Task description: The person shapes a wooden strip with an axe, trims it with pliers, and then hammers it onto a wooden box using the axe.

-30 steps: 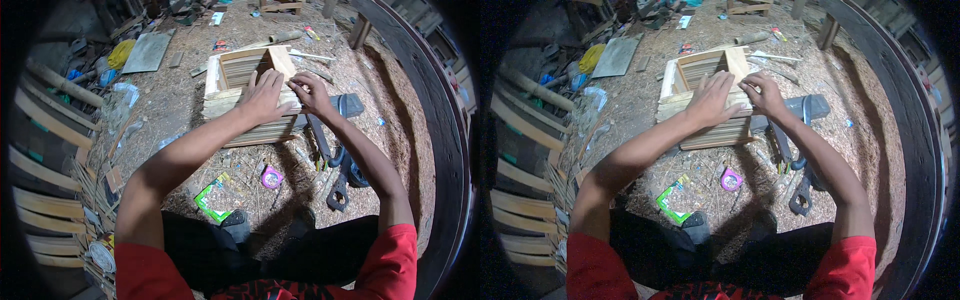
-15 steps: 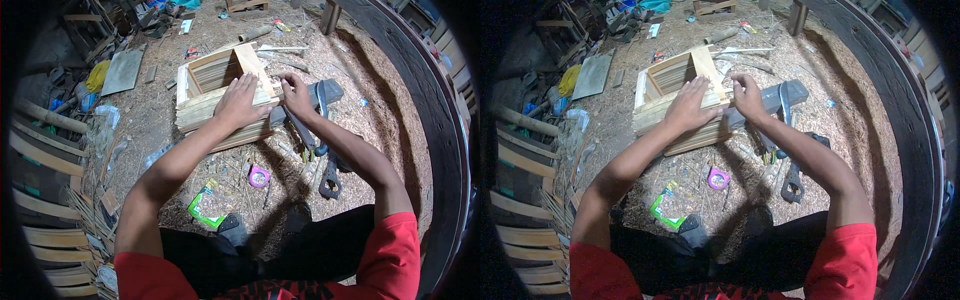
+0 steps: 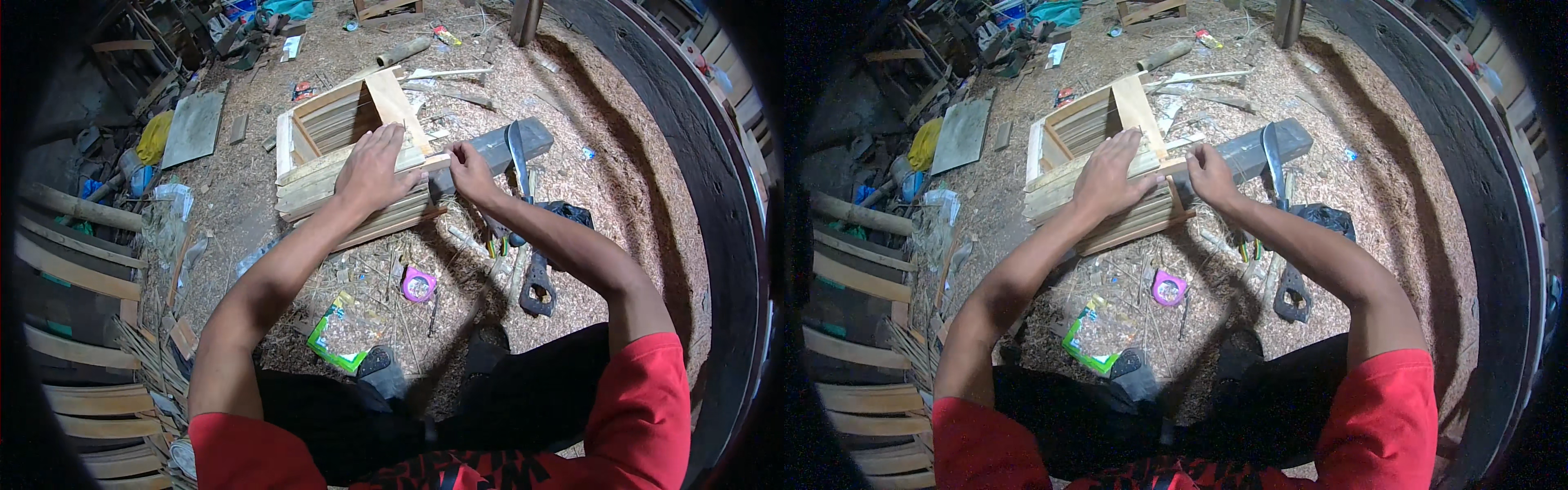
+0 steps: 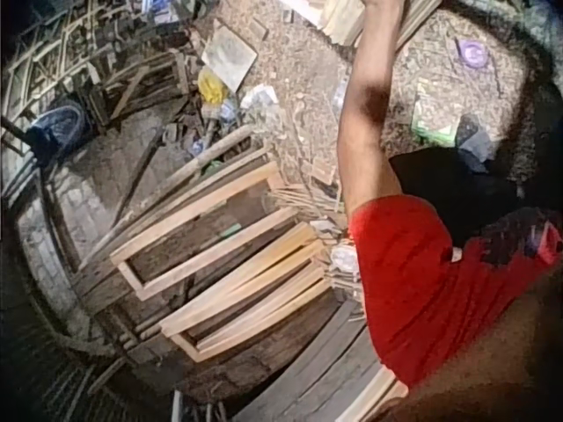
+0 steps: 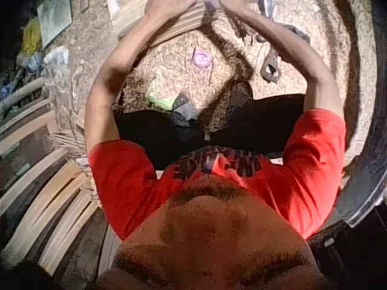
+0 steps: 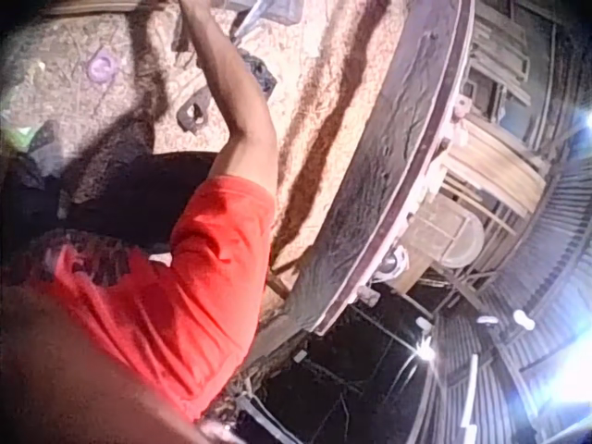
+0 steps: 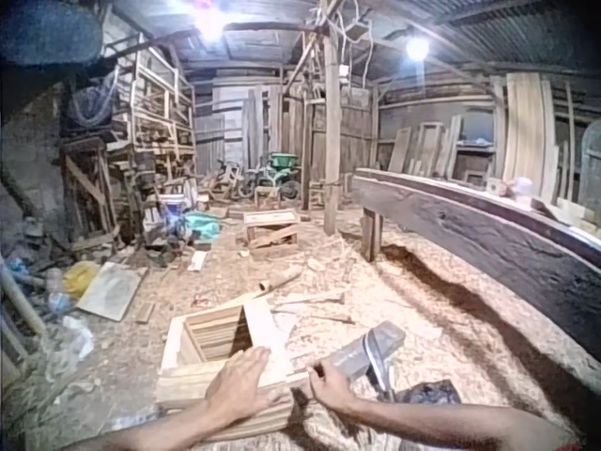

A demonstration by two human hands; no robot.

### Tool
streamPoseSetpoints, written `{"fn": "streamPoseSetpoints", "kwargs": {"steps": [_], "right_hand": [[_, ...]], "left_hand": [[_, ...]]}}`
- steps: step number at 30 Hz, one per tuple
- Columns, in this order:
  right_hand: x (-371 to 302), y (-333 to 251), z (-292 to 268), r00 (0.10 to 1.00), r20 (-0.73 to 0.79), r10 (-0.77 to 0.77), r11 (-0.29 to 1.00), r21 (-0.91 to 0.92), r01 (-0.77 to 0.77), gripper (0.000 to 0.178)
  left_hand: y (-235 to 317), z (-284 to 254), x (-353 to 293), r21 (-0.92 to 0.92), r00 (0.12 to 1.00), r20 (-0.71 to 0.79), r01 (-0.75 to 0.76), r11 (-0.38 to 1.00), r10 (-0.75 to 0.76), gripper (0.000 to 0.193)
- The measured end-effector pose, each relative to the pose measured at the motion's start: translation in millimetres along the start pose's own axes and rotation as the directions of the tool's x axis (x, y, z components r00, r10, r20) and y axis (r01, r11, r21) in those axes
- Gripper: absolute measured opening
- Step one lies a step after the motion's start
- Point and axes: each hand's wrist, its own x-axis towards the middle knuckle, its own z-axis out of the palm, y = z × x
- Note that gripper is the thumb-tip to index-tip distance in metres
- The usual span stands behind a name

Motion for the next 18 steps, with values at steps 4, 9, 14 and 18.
{"fn": "streamPoseSetpoints", "kwargs": {"steps": [4,9,14,18], "right_hand": [[-8,34,-26,0.999,0.039,0.010,0.923,-0.386,0.006,0.042],[-26,63,-32,0.993,0.084,0.078,0.646,-0.763,0.014,0.058],[-35,88,-29,0.965,0.117,0.236,0.642,-0.764,-0.064,0.064],[-37,87,-17,0.955,0.059,0.290,0.560,-0.820,-0.119,0.068]], "left_hand": [[7,4,1,0.035,1.000,0.007,-0.012,0.999,0.011,0.081],[8,2,-5,0.152,0.998,0.056,0.008,0.988,-0.017,0.082],[13,0,-2,0.181,0.993,0.101,0.039,0.983,-0.058,0.082],[19,-1,0,0.208,0.994,0.091,0.037,0.977,-0.057,0.082]]}}
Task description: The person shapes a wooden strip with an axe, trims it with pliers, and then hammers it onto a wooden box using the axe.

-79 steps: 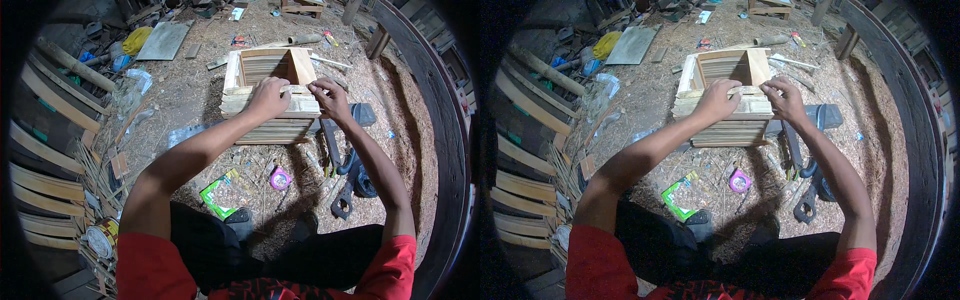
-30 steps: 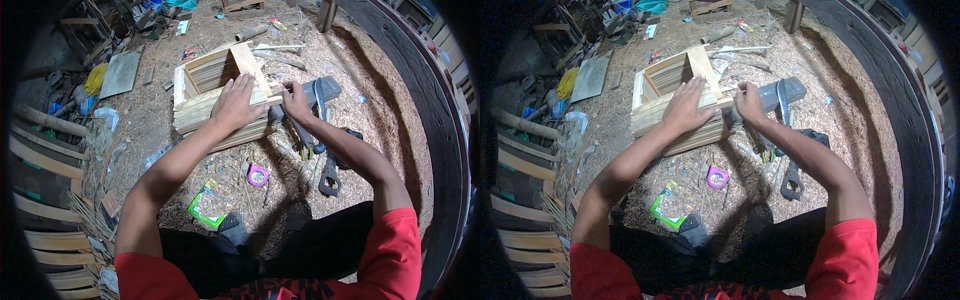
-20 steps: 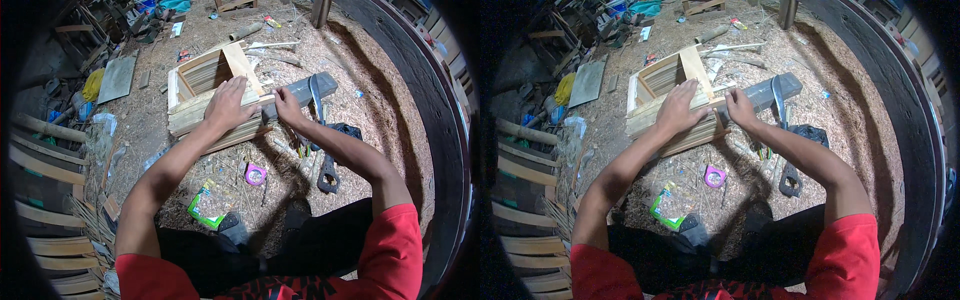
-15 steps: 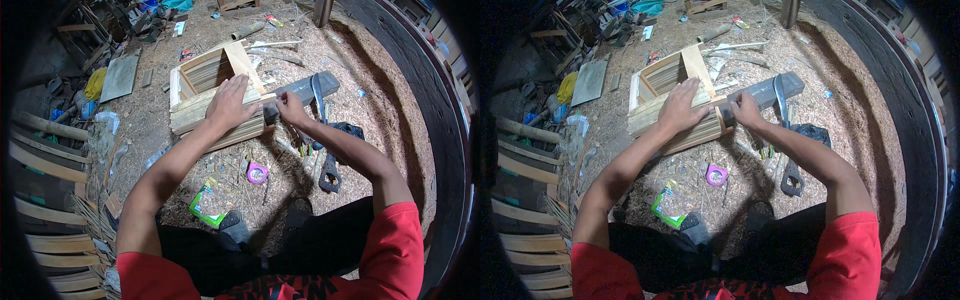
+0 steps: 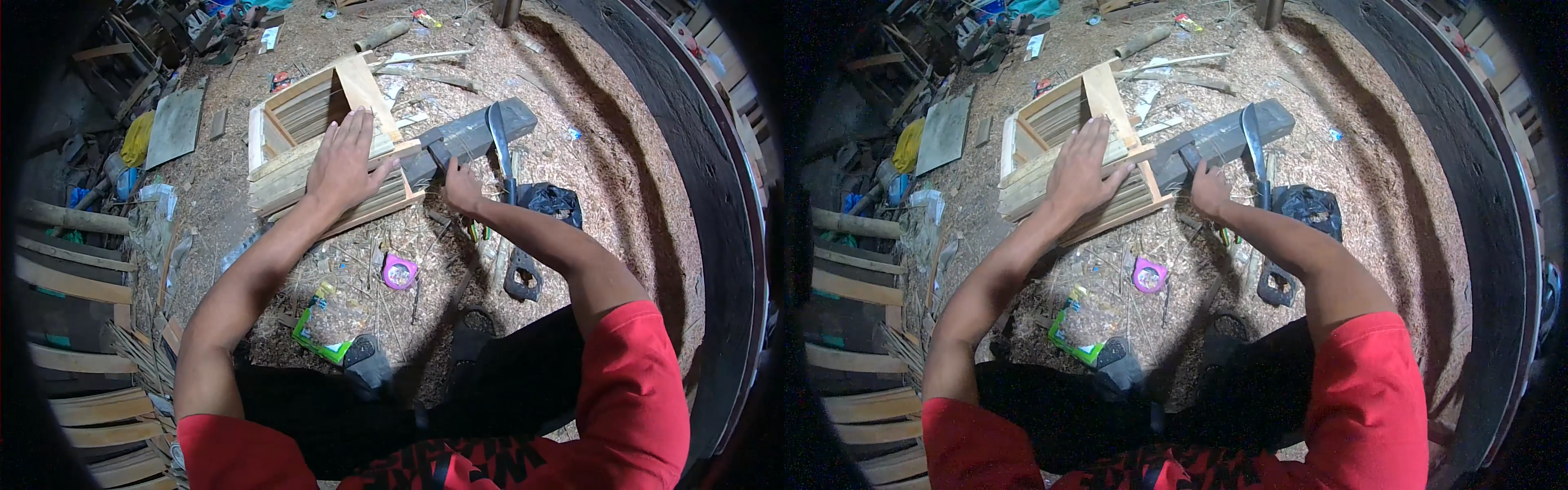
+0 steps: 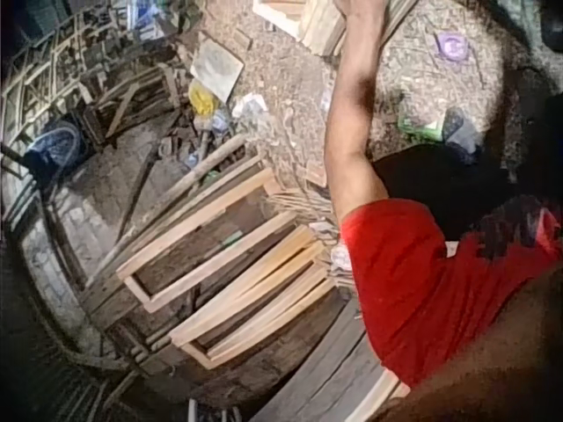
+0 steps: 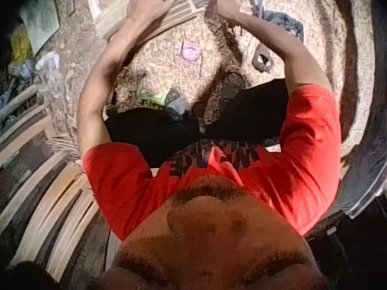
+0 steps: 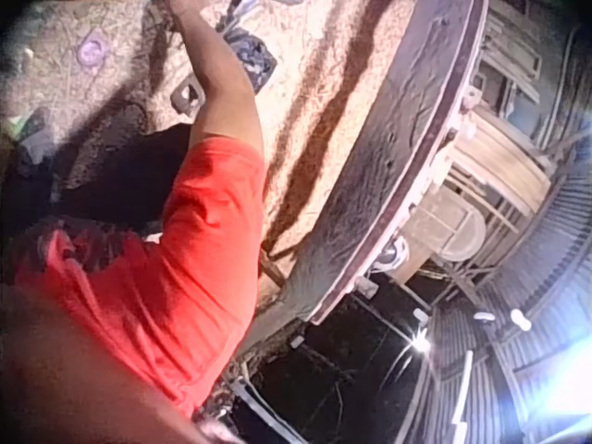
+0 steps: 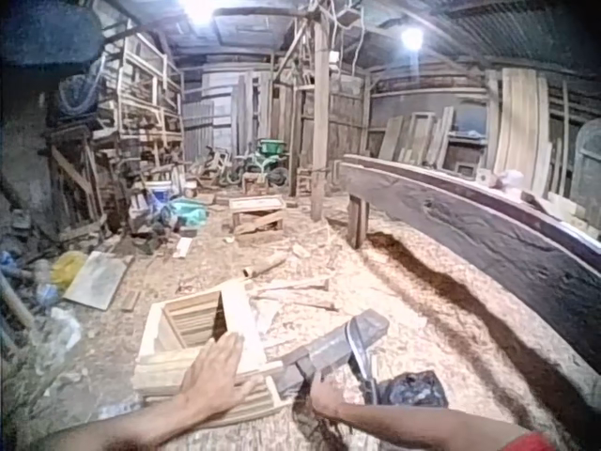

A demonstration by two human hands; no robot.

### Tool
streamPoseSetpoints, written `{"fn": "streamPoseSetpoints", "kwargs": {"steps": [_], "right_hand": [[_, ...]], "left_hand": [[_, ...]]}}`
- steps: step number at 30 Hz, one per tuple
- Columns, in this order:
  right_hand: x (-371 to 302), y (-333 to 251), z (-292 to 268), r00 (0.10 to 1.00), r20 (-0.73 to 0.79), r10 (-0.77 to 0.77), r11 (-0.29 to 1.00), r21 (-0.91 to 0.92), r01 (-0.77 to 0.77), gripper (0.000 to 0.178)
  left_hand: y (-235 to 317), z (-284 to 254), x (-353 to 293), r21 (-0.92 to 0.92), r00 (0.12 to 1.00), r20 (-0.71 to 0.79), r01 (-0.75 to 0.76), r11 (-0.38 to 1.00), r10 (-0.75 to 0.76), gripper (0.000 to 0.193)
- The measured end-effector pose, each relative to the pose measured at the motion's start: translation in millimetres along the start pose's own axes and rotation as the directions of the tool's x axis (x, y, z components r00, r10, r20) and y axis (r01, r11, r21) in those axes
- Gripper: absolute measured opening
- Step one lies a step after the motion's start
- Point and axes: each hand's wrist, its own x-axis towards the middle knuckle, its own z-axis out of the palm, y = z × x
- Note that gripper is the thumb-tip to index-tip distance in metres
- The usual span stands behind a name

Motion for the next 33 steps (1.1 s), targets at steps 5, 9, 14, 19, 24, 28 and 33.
{"fn": "streamPoseSetpoints", "kwargs": {"steps": [5,9,14,19,24,28,33], "right_hand": [[21,-4,-2,0.998,0.059,0.003,1.000,-0.004,-0.003,0.065],[39,5,-36,0.981,0.127,-0.145,0.987,0.083,0.135,0.055],[74,36,-87,0.976,0.158,0.152,0.833,0.511,-0.213,0.051],[19,-34,-188,0.976,0.147,-0.161,0.472,0.880,-0.055,0.034],[-40,-88,-247,0.948,0.042,-0.315,0.742,0.634,0.218,0.042],[-54,-104,-259,0.934,0.022,-0.355,0.787,0.545,0.287,0.041],[-61,-108,-257,0.828,-0.102,-0.551,0.790,0.256,0.557,0.036]], "left_hand": [[-4,1,-3,0.022,1.000,0.009,0.013,1.000,-0.013,0.083],[-1,3,-5,0.003,1.000,-0.004,0.025,1.000,-0.025,0.083],[8,7,2,-0.056,1.000,-0.001,0.020,0.998,-0.020,0.083],[6,-6,-9,0.088,0.992,0.113,0.054,0.995,-0.063,0.099],[3,-5,-6,0.075,0.989,0.129,0.070,0.995,-0.079,0.097],[4,-3,-3,0.081,0.991,0.123,0.045,0.996,-0.055,0.094],[-2,-5,-5,0.086,0.994,0.101,0.028,0.996,-0.036,0.086]]}}
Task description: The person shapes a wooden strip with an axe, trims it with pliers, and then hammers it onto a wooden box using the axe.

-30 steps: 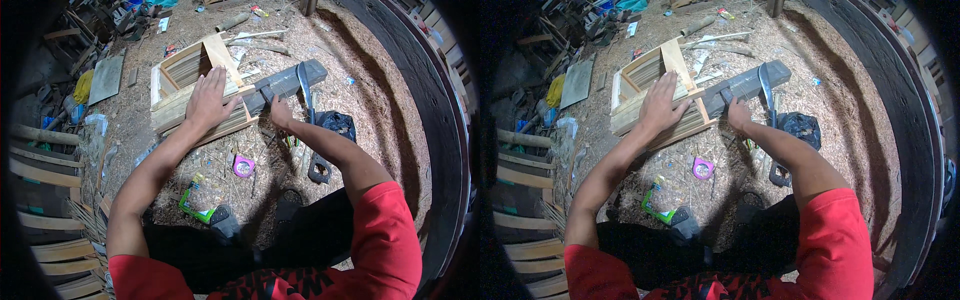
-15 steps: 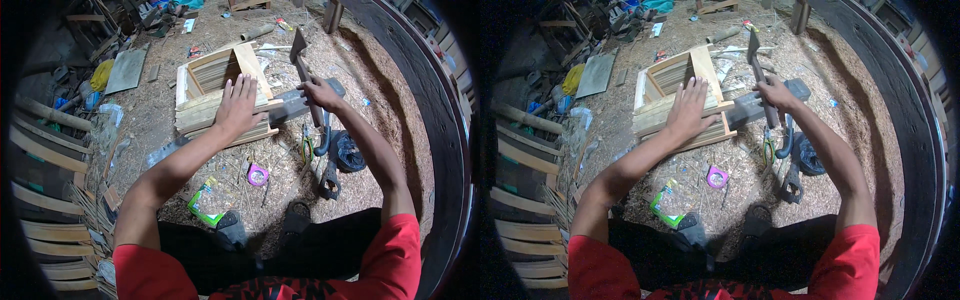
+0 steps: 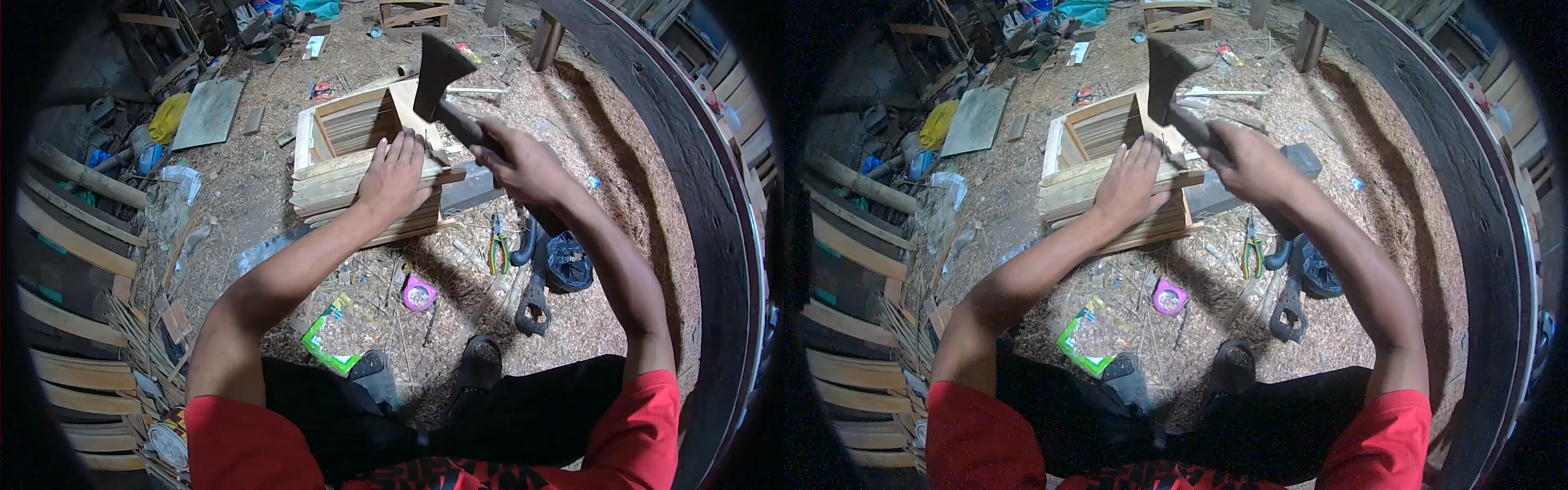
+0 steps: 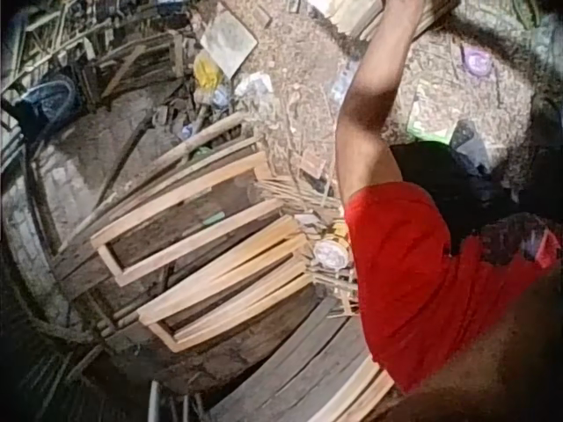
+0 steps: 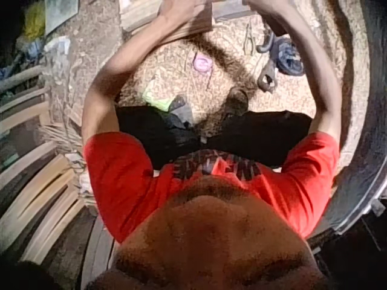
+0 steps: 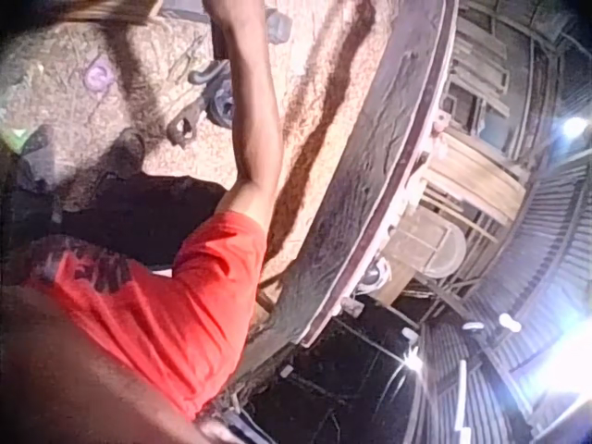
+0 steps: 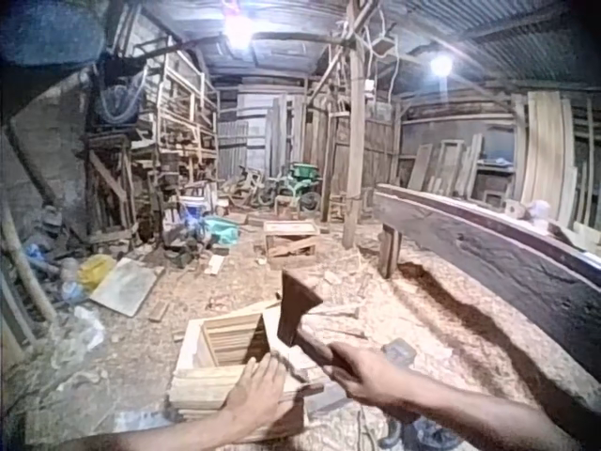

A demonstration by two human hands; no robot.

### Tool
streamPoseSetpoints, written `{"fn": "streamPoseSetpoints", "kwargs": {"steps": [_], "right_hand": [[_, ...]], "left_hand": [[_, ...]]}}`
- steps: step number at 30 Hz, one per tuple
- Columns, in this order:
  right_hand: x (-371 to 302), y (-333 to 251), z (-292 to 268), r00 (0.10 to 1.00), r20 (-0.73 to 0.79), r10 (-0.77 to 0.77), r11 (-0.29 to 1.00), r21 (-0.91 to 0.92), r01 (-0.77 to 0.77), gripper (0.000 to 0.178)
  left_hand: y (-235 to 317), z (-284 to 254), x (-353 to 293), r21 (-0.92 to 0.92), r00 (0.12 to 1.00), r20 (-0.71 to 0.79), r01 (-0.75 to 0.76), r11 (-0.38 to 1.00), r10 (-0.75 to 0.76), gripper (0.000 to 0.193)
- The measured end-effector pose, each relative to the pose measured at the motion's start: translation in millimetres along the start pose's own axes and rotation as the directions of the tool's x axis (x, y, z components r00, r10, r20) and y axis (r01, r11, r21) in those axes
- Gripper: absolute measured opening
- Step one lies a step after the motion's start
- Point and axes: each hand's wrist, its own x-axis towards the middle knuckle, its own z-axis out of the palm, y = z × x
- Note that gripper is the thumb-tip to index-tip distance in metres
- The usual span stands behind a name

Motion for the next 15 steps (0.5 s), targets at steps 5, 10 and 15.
{"fn": "streamPoseSetpoints", "kwargs": {"steps": [5,10,15], "right_hand": [[-5,6,9,1.000,0.009,-0.016,0.999,-0.037,0.016,0.033],[3,-10,-1,0.988,-0.153,-0.028,0.998,0.058,0.037,0.030],[4,-13,-9,0.994,-0.082,0.074,0.995,0.068,-0.068,0.036]], "left_hand": [[0,-1,1,-0.006,1.000,-0.007,-0.017,1.000,0.016,0.082],[-2,-3,3,0.027,1.000,0.018,-0.021,0.999,0.020,0.083],[-3,-3,3,0.098,0.999,0.039,-0.040,0.994,0.036,0.084]]}}
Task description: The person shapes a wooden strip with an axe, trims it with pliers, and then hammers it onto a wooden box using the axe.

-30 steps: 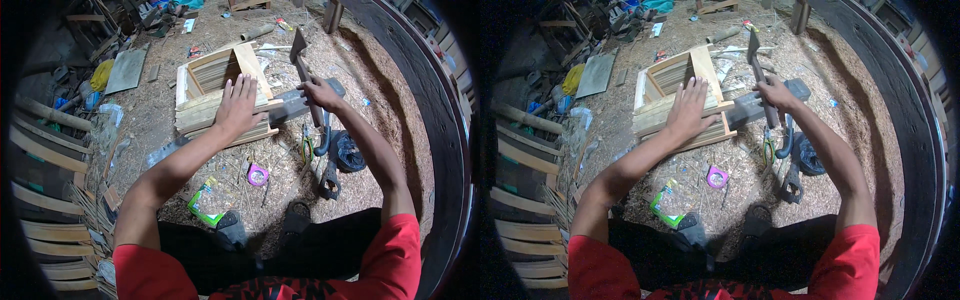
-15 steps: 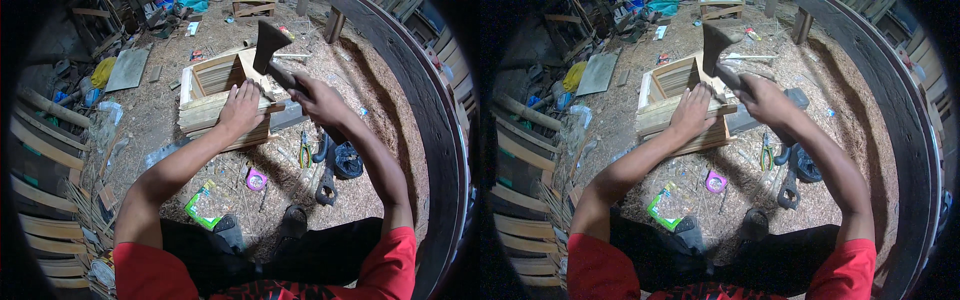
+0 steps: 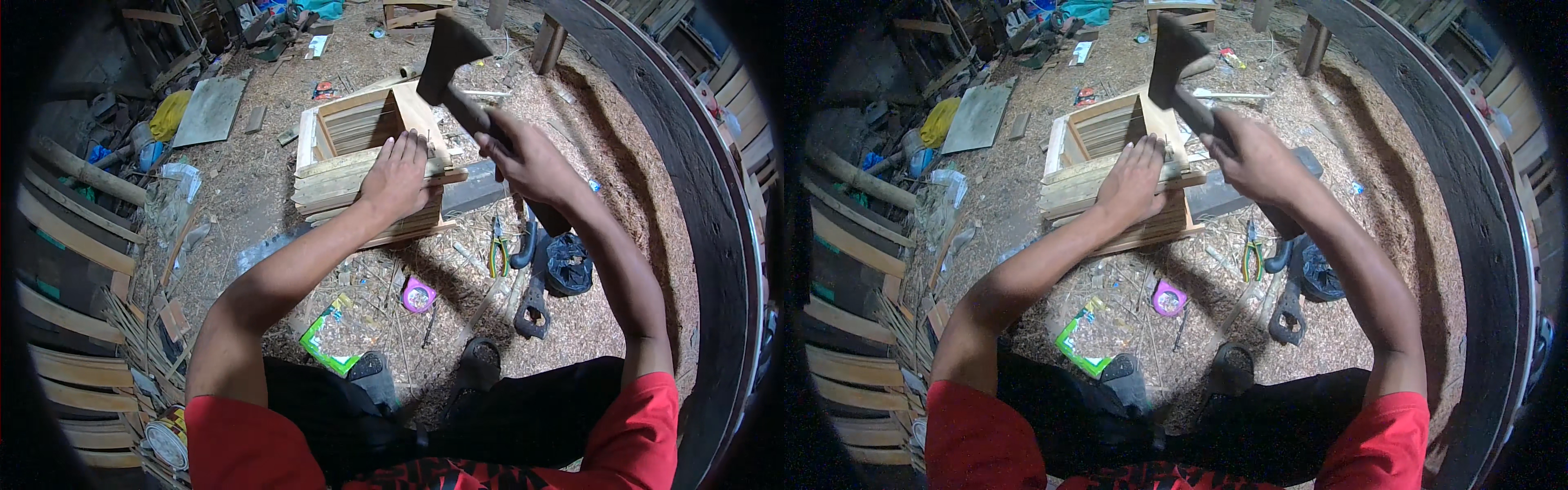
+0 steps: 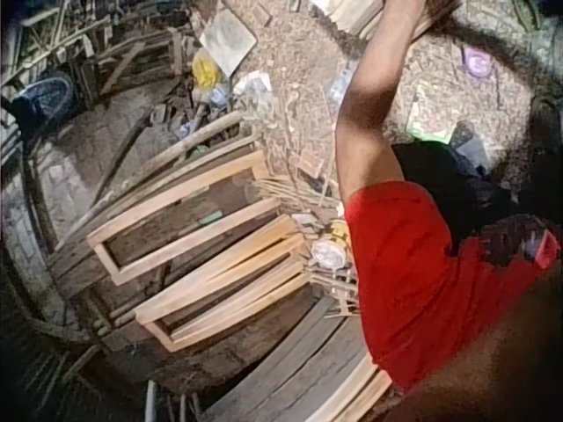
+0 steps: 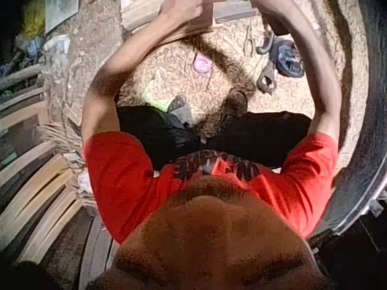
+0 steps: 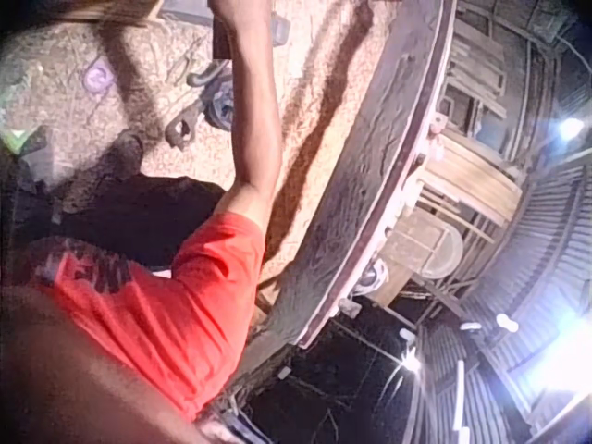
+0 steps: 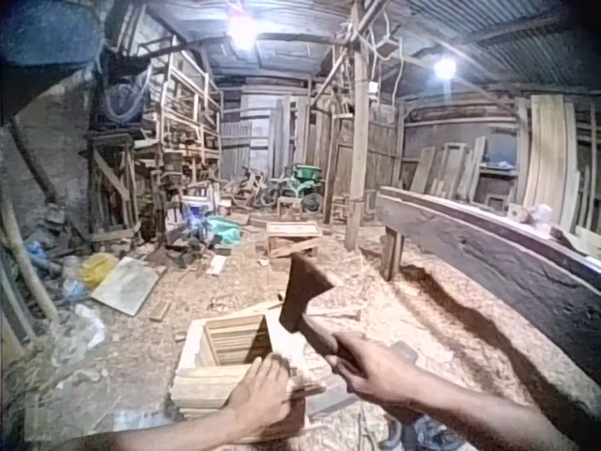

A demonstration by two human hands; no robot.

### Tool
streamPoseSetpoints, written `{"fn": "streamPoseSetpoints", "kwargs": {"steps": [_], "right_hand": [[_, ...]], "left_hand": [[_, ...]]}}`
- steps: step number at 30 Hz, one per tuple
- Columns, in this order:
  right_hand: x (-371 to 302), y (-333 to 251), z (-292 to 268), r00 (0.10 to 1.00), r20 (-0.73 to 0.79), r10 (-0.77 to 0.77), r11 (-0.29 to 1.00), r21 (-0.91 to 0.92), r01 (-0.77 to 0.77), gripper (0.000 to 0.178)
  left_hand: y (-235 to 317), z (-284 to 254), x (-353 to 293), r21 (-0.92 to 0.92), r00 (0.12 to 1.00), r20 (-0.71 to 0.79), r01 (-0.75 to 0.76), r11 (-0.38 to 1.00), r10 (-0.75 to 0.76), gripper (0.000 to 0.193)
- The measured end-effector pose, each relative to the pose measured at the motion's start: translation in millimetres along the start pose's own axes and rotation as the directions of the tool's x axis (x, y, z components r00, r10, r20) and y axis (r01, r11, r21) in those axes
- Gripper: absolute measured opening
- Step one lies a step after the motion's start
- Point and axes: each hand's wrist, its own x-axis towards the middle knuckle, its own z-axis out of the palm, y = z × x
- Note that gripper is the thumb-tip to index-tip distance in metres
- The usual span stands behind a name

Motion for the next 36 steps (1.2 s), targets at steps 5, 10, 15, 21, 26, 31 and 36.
{"fn": "streamPoseSetpoints", "kwargs": {"steps": [5,10,15,21,26,31,36], "right_hand": [[-3,7,3,0.994,0.076,-0.079,0.984,-0.157,0.090,0.030],[-2,-1,-3,0.999,-0.026,-0.045,0.999,-0.031,0.044,0.028],[-7,-3,-1,0.993,0.120,-0.014,0.987,-0.155,0.032,0.024],[-6,-8,6,0.996,-0.029,-0.089,0.992,-0.094,0.086,0.029],[-11,-6,9,0.984,-0.140,-0.112,0.993,-0.052,0.105,0.031],[9,49,47,0.962,0.082,0.259,0.945,0.184,-0.270,0.038],[58,90,52,0.833,0.350,0.428,0.529,0.651,-0.545,0.033]], "left_hand": [[4,5,0,-0.115,1.000,-0.006,0.016,0.993,-0.017,0.084],[4,3,0,-0.065,1.000,-0.020,0.005,0.998,-0.006,0.084],[4,3,-2,-0.102,0.999,-0.052,0.003,0.995,-0.008,0.084],[3,10,-2,-0.134,0.998,-0.058,0.006,0.991,-0.014,0.085],[4,6,-1,-0.057,0.999,-0.038,0.001,0.998,-0.004,0.083],[4,11,-3,-0.128,0.995,-0.097,0.009,0.992,-0.022,0.086],[15,6,1,-0.165,0.993,-0.119,0.001,0.986,-0.021,0.087]]}}
